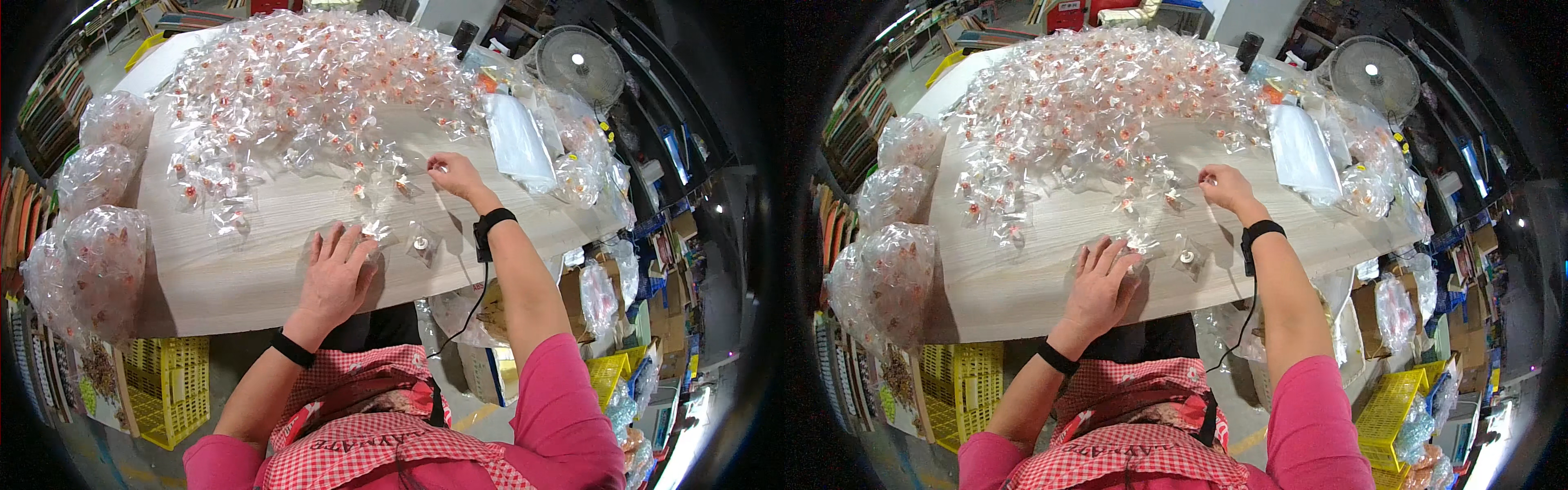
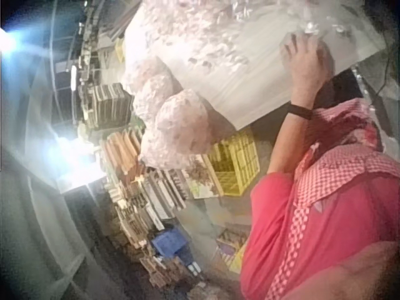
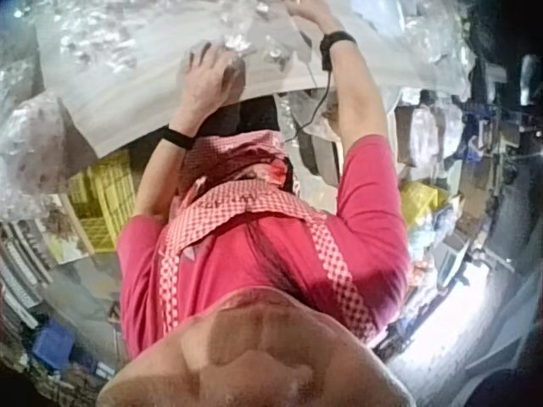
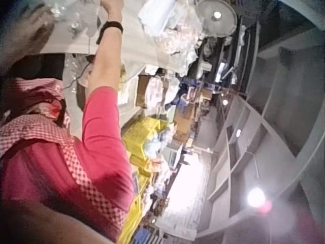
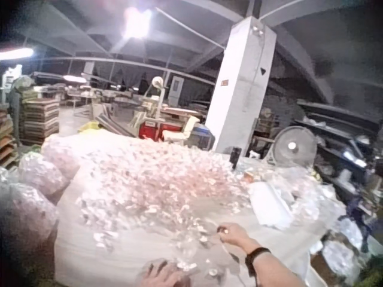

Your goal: Packing small plastic components into individual plastic bags and then into larger bags.

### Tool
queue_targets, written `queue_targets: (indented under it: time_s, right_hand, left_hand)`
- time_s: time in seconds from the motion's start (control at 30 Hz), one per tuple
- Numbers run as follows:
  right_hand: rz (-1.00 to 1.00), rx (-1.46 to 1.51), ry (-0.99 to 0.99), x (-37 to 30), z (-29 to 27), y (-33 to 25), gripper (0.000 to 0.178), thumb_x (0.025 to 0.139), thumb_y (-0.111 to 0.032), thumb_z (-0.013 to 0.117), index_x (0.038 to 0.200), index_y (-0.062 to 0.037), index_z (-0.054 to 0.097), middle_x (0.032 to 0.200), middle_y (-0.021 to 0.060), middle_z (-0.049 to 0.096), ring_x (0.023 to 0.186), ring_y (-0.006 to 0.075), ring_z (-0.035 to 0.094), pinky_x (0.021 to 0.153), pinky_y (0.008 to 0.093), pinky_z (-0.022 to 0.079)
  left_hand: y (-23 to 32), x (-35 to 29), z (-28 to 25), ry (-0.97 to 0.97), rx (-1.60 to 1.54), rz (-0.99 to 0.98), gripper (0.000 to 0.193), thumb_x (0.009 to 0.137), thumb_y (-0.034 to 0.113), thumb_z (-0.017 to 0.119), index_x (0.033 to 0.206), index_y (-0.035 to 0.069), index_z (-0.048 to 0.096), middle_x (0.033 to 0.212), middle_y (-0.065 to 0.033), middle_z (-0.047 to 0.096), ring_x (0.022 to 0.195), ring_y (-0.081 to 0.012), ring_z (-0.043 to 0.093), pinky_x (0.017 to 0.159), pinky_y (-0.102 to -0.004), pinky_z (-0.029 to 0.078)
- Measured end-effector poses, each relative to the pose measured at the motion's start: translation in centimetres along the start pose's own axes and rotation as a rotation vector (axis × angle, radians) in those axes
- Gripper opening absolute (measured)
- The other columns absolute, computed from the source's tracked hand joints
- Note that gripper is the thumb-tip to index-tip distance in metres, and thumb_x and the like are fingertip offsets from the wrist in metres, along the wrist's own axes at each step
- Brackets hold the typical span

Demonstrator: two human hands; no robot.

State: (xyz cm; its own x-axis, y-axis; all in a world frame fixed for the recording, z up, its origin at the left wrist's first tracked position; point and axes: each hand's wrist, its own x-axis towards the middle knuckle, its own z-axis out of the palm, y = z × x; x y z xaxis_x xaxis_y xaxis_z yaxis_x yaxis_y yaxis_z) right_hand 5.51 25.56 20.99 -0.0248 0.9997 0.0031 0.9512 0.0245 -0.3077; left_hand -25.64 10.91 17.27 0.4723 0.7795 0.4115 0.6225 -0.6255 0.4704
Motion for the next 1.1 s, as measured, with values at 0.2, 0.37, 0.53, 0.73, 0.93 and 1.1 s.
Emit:
queue_targets:
  time_s: [0.2, 0.37, 0.53, 0.73, 0.93, 1.1]
  right_hand:
    - [-0.118, 0.036, -0.069, -2.9, -1.5, -4.8, 0.033, 0.085, -0.04, 0.066, 0.114, -0.0249, 0.066, 0.105, 0.0091, 0.071, 0.1, 0.0303, 0.066, 0.083, 0.0408, 0.052]
    - [-0.164, -0.084, -0.115, -4.1, -1.0, -2.7, 0.035, 0.089, -0.042, 0.063, 0.118, -0.023, 0.065, 0.105, 0.0118, 0.07, 0.097, 0.0316, 0.066, 0.082, 0.0411, 0.052]
    - [-0.107, 0.111, 0.205, -12.0, -4.9, -1.1, 0.031, 0.09, -0.033, 0.064, 0.111, -0.0104, 0.067, 0.101, 0.0152, 0.067, 0.094, 0.0315, 0.064, 0.081, 0.0385, 0.05]
    - [0.271, 0.084, 0.358, -27.3, -4.7, 4.8, 0.033, 0.089, -0.033, 0.067, 0.111, -0.0087, 0.068, 0.104, 0.0148, 0.063, 0.098, 0.0315, 0.062, 0.082, 0.039, 0.049]
    - [0.146, -0.299, 0.228, -32.3, -0.7, 10.4, 0.031, 0.088, -0.029, 0.069, 0.112, -0.0104, 0.069, 0.107, 0.0132, 0.064, 0.097, 0.0305, 0.063, 0.081, 0.0388, 0.05]
    - [0.11, 0.001, 0.475, -23.5, -1.7, -0.4, 0.036, 0.089, -0.027, 0.067, 0.123, -0.0143, 0.065, 0.137, 0.0097, 0.056, 0.122, 0.0314, 0.054, 0.105, 0.0406, 0.042]
  left_hand:
    - [-0.1, -0.3, -0.2, 0.008, 0.014, -0.007, 0.037, 0.09, 0.022, 0.062, 0.125, 0.015, 0.054, 0.141, -0.0129, 0.047, 0.136, -0.0379, 0.037, 0.113, -0.0566, 0.026]
    - [-0.1, -0.1, 0.3, 0.03, -0.008, 0.02, 0.035, 0.091, 0.023, 0.061, 0.125, 0.015, 0.055, 0.139, -0.0133, 0.048, 0.136, -0.038, 0.037, 0.112, -0.0571, 0.027]
    - [-0.6, -0.7, 0.4, 0.049, -0.014, 0.016, 0.035, 0.091, 0.026, 0.061, 0.123, 0.014, 0.057, 0.138, -0.0134, 0.049, 0.135, -0.038, 0.038, 0.112, -0.057, 0.026]
    - [-0.7, -0.6, -0.4, 0.009, -0.127, 0.039, 0.029, 0.09, 0.025, 0.061, 0.116, 0.012, 0.061, 0.138, -0.0133, 0.049, 0.136, -0.0383, 0.037, 0.113, -0.0555, 0.027]
    - [-1.2, -0.2, -1.1, 0.259, -0.573, -0.071, 0.029, 0.086, 0.008, 0.053, 0.114, 0.007, 0.061, 0.138, -0.0174, 0.048, 0.136, -0.0381, 0.038, 0.113, -0.0427, 0.03]
    - [-0.9, -3.0, -3.0, 0.382, -0.26, -0.146, 0.032, 0.08, 0.004, 0.06, 0.112, 0.005, 0.06, 0.124, -0.0185, 0.052, 0.117, -0.0356, 0.049, 0.101, -0.0428, 0.039]
